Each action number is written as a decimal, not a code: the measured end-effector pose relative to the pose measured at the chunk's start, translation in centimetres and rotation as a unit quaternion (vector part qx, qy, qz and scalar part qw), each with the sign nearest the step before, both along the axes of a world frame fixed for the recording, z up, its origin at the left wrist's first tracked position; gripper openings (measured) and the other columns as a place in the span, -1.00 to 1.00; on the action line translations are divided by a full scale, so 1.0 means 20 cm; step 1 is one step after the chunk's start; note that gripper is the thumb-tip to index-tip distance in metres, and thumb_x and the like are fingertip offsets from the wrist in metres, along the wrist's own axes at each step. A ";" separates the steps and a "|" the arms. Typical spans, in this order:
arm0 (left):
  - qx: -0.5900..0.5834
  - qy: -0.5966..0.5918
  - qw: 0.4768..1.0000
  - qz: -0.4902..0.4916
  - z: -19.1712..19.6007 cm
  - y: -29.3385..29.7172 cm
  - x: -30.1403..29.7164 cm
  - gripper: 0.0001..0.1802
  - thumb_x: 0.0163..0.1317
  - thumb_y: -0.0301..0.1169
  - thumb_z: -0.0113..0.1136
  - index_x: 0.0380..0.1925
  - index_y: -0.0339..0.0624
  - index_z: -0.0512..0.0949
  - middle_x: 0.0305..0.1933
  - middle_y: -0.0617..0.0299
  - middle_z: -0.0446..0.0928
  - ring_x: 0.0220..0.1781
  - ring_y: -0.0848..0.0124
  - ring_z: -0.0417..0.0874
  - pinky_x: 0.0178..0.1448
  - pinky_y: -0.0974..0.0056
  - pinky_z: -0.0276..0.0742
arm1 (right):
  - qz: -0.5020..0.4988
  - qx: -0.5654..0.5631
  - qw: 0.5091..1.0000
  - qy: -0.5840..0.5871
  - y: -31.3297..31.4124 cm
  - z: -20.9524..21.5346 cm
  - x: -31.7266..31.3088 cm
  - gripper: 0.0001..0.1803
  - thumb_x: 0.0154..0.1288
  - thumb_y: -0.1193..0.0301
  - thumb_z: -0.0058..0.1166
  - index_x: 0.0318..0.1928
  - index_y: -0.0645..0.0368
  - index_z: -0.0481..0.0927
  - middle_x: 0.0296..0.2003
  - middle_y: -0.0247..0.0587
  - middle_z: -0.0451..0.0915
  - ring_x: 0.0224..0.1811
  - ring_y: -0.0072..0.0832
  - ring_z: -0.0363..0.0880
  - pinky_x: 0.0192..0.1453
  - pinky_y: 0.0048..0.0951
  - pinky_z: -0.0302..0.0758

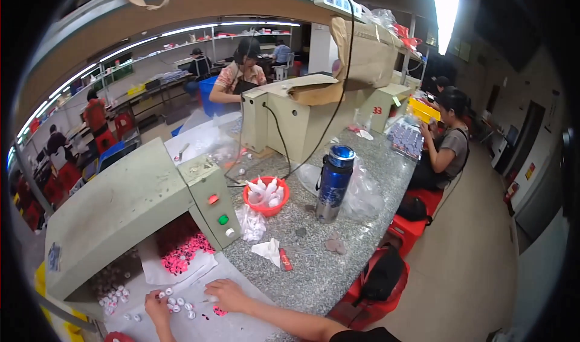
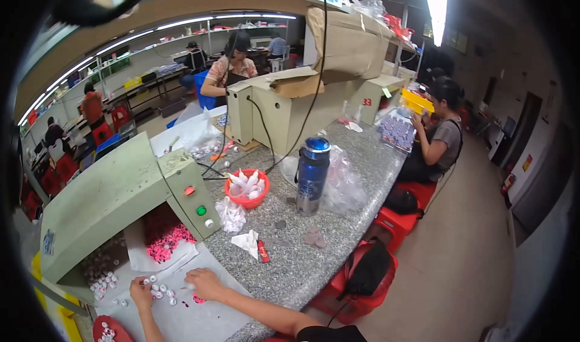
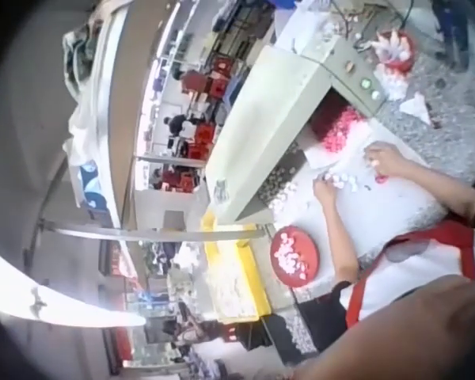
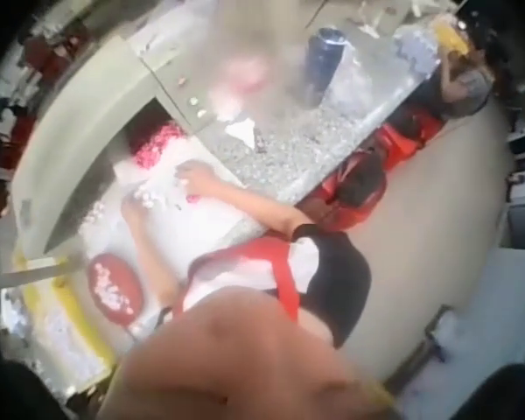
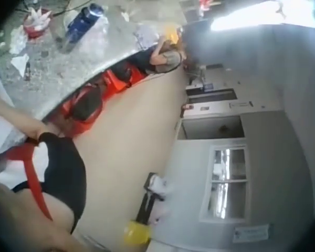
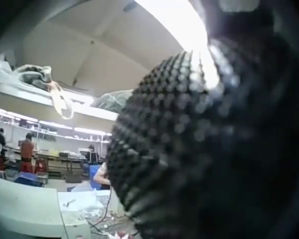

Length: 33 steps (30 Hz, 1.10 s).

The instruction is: Applying glue to small white plastic parts and joining them with pink decorative pieces at an assembly station.

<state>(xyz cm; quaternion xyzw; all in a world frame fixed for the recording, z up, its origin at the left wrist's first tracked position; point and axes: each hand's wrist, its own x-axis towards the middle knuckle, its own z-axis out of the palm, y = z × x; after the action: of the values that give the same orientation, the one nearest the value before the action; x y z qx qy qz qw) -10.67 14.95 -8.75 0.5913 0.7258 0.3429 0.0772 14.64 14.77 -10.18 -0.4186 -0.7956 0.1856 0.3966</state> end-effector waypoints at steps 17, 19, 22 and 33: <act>-0.021 -0.779 0.607 -0.156 0.28 -0.42 0.46 -0.51 0.10 -0.49 0.07 0.06 -0.39 0.26 0.01 0.02 0.40 0.02 0.25 0.46 0.05 0.28 0.42 | 0.023 -0.224 0.961 0.160 -0.15 0.26 0.05 -0.45 -0.01 0.51 0.14 0.01 0.18 0.23 -0.27 -0.18 0.41 -0.15 -0.48 0.40 -0.04 -0.46 0.35; -0.042 -0.790 0.592 -0.157 0.33 -0.40 0.49 -0.58 0.12 -0.56 0.03 0.03 -0.33 0.32 -0.05 0.02 0.43 -0.07 0.20 0.54 0.00 0.30 0.48 | 0.046 -0.240 0.952 0.183 -0.16 0.37 0.08 -0.48 0.01 0.59 0.09 0.00 0.21 0.21 -0.25 -0.15 0.41 -0.14 -0.49 0.41 -0.18 -0.52 0.43; -0.007 -0.789 0.584 -0.191 0.37 -0.44 0.48 -0.60 0.13 -0.57 0.01 0.03 -0.28 0.34 -0.03 -0.03 0.43 -0.08 0.18 0.54 -0.04 0.33 0.51 | 0.095 -0.329 0.873 0.348 -0.20 0.50 0.06 -0.49 -0.03 0.67 0.08 -0.03 0.22 0.21 -0.30 -0.14 0.45 -0.31 -0.52 0.48 -0.33 -0.59 0.47; 0.005 -0.787 0.593 -0.170 0.42 -0.46 0.49 -0.61 0.16 -0.54 0.01 0.03 -0.27 0.34 -0.04 -0.03 0.45 -0.05 0.17 0.54 -0.02 0.37 0.51 | -0.028 -0.213 0.913 0.345 -0.33 0.65 0.07 -0.67 -0.11 0.49 0.00 -0.23 0.33 0.43 -0.36 -0.24 0.42 -0.46 -0.61 0.39 -0.33 -0.65 0.35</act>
<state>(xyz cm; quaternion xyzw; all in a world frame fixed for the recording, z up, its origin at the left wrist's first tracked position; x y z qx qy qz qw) -0.81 5.74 -0.33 0.2039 0.2674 0.6591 0.6727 15.96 8.11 2.85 -0.4252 -0.5385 0.4728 0.5528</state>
